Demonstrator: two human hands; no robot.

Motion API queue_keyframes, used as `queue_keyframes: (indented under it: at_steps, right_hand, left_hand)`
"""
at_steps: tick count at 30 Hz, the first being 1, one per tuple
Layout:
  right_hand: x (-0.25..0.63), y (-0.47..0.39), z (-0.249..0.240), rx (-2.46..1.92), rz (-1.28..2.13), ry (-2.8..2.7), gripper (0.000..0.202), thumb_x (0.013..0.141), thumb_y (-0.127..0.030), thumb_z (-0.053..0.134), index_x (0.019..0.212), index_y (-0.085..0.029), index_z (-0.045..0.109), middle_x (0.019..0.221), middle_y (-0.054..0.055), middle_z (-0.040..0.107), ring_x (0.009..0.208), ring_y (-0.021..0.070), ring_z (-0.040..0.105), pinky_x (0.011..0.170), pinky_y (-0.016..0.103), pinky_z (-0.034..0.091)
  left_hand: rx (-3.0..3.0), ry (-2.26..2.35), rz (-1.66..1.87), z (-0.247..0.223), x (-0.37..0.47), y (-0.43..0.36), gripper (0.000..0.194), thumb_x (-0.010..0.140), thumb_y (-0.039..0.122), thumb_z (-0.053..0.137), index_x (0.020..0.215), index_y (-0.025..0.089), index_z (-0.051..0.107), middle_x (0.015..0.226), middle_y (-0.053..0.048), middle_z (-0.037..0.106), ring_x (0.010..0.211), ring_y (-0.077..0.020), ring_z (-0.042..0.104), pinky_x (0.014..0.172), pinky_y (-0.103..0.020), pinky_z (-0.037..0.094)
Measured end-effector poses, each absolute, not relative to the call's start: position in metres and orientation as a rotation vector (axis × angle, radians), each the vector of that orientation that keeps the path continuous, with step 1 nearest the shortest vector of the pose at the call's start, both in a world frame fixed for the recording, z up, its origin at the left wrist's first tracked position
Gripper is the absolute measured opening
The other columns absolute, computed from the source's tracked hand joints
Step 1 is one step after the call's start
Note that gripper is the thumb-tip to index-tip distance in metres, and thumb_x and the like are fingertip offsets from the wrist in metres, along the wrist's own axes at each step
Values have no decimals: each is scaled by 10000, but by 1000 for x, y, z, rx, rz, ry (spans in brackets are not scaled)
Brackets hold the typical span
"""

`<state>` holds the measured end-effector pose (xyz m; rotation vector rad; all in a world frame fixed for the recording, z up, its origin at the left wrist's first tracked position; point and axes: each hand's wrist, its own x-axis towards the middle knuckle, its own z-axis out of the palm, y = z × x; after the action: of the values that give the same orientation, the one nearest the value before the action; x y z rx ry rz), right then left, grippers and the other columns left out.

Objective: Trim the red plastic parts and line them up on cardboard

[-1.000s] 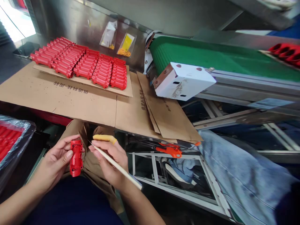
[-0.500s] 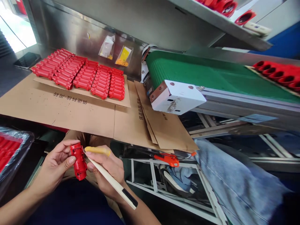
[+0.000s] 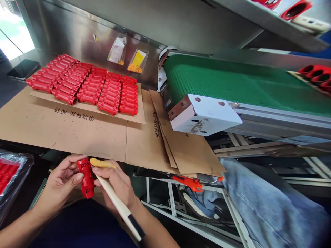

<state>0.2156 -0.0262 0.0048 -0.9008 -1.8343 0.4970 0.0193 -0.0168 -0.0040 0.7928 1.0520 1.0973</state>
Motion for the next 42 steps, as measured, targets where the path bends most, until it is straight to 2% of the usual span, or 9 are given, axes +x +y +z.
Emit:
queue_keyframes:
  at_steps: [4,8,11,14,18,21,24,31,42]
  right_hand:
    - [214,-21,3,-885,195,-2068,433,1055,-128,596,1487,-117,580,1120,180,784,964,303,764,865,477,705]
    - [216,-14,-4,-953,165,-2008,383,1060,-111,561,1437,-158,615,1162,186,773,1051,302,753,879,457,706]
    - [225,-4,-7,-1167,354,-1712,251,1056,-118,576,1271,-183,688,1057,136,796,965,253,778,852,412,697]
    - [237,1,-2,-1323,631,-1453,125,1061,-229,629,1114,-194,736,974,105,811,836,208,788,786,360,685]
    - [235,-7,9,-1243,981,-1406,187,1053,-321,626,1054,-195,764,822,45,773,675,154,745,656,283,644]
    - [220,-11,15,-1210,1195,-1378,233,1024,-378,639,1085,-185,754,760,-1,718,529,92,621,498,197,521]
    - [212,-10,18,-1228,1321,-1379,229,995,-396,656,952,-183,728,689,-20,686,493,81,567,459,176,459]
    - [225,-10,18,-1309,993,-1483,201,1031,-325,622,951,-188,746,710,-7,704,520,105,626,520,217,498]
    - [230,-4,22,-1266,706,-1723,174,1054,-228,599,981,-208,756,727,3,733,672,156,699,648,269,522]
  left_hand:
    - [872,1100,1092,-5,18,-11,370,832,406,938,1160,269,837,1028,-67,837,904,-209,752,772,-246,586]
    - [836,1077,1041,1,17,-9,386,823,427,939,1160,260,855,1068,-92,833,932,-239,758,824,-290,603]
    - [659,1019,998,11,16,-10,463,791,480,952,1194,268,866,1034,-104,825,877,-227,737,785,-286,594]
    - [498,930,928,17,12,-7,566,806,497,932,1310,258,835,978,-129,815,809,-210,706,730,-280,579]
    - [435,848,826,15,9,4,577,780,449,952,1307,244,838,937,-144,811,766,-201,691,694,-274,582]
    - [422,803,778,14,13,9,521,762,438,963,1228,223,873,837,-145,802,705,-193,674,633,-251,550]
    - [402,748,745,14,17,10,465,804,434,927,1203,201,880,799,-164,798,634,-178,638,593,-254,503]
    - [352,648,665,9,8,7,400,921,488,817,1202,209,874,572,-42,612,440,-45,305,482,-206,209]
    - [359,705,718,5,14,8,447,854,523,881,1083,140,866,558,-4,556,458,-51,306,501,-237,189]
